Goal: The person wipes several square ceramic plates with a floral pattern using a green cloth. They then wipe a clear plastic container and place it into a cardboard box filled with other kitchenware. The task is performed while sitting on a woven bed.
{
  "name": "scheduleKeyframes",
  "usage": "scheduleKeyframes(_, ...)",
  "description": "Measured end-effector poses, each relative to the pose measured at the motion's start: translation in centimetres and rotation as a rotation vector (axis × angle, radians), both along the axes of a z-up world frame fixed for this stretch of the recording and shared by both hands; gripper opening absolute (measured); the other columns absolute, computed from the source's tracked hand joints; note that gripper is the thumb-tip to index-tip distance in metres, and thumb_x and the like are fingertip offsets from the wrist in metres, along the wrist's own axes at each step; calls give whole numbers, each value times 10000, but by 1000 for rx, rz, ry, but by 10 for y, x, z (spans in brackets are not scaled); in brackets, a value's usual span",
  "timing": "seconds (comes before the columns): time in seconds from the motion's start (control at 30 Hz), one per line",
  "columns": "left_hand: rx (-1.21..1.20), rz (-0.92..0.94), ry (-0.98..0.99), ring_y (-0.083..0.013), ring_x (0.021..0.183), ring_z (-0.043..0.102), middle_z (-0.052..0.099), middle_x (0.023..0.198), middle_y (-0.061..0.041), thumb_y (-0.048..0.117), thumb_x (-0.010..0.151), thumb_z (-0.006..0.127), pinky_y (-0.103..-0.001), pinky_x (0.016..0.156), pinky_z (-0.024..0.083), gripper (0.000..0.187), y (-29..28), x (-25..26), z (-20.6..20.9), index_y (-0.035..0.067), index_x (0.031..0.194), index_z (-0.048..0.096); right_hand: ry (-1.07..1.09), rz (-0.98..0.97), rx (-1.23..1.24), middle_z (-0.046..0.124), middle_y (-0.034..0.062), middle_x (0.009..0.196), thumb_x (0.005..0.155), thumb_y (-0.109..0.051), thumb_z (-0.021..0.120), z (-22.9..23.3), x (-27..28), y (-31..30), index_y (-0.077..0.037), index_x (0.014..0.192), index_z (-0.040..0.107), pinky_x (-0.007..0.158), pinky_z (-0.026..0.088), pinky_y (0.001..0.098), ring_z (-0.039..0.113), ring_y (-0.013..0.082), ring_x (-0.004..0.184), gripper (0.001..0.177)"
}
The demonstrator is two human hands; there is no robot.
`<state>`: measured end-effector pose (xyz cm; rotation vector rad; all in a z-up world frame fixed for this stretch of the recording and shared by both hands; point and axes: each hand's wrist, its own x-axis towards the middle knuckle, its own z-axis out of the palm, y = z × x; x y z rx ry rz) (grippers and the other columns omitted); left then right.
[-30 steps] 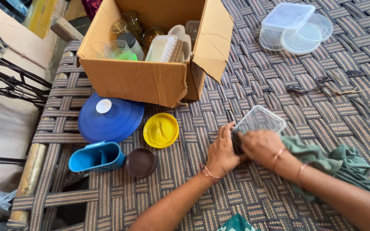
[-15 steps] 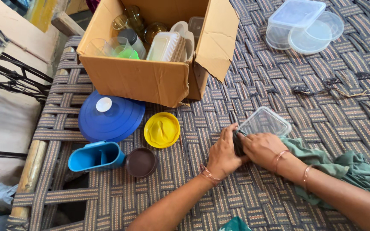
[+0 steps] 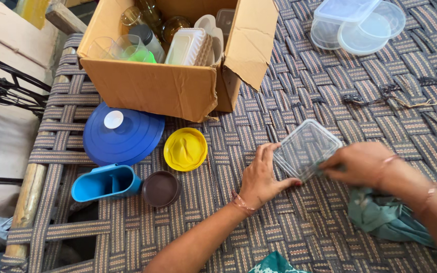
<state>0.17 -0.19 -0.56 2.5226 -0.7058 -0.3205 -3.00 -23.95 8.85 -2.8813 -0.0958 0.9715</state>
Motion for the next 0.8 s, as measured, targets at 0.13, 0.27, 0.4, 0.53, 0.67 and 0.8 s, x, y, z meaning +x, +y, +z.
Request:
scheduleKeyframes(0.13, -54, -39, -85, -182, 840, 684, 490, 1416, -117, 768, 695, 719, -279, 583, 574, 1003, 6, -3, 3, 75, 1397, 534, -145, -209, -179, 814, 20, 951, 907, -549, 656, 0, 11, -52, -387, 1173, 782, 775, 631, 351, 789, 222, 814, 336)
scheduleKeyframes(0.27, -132, -58, -210, -213, 873, 694, 497, 1416, -159, 739, 736, 730, -288, 595, 583, 893, 6, -5, 7, 75, 1322, 615, -293, -291, -33, 798, 18, 910, 909, -514, 631, -13, 15, -66, -364, 1156, 799, 715, 636, 384, 757, 242, 755, 335)
scheduleKeyframes(0.4, -90, -47, -137, -212, 877, 706, 496, 1427, -149, 757, 734, 709, -291, 604, 584, 904, 5, -5, 9, 86, 1331, 605, -479, -225, 43, 791, 12, 1025, 875, -496, 652, -21, 6, -51, -290, 1070, 802, 741, 616, 379, 764, 257, 811, 321)
scheduleKeyframes(0.53, -44, -48, -104, -221, 910, 703, 494, 1422, -148, 764, 729, 706, -291, 604, 586, 911, 4, -4, 6, 91, 1333, 602, -371, -155, 159, 782, -6, 1031, 885, -434, 644, -39, 3, -1, -278, 1069, 770, 788, 621, 359, 769, 214, 845, 273)
scheduleKeyframes(0.67, -96, -67, -226, -232, 990, 707, 512, 1434, -136, 755, 773, 712, -286, 672, 590, 875, 6, -5, 1, 97, 1342, 612, -521, 1, 333, 780, 19, 980, 803, -373, 689, -46, -22, 30, -245, 1063, 771, 746, 605, 385, 757, 234, 845, 301)
scheduleKeyframes(0.8, -72, -59, -134, -234, 950, 702, 500, 1433, -147, 743, 736, 718, -295, 640, 589, 890, 4, -5, 7, 94, 1334, 603, -313, -175, 137, 778, -38, 1030, 786, -422, 711, -27, -6, -3, -330, 1074, 772, 774, 612, 371, 759, 216, 887, 309)
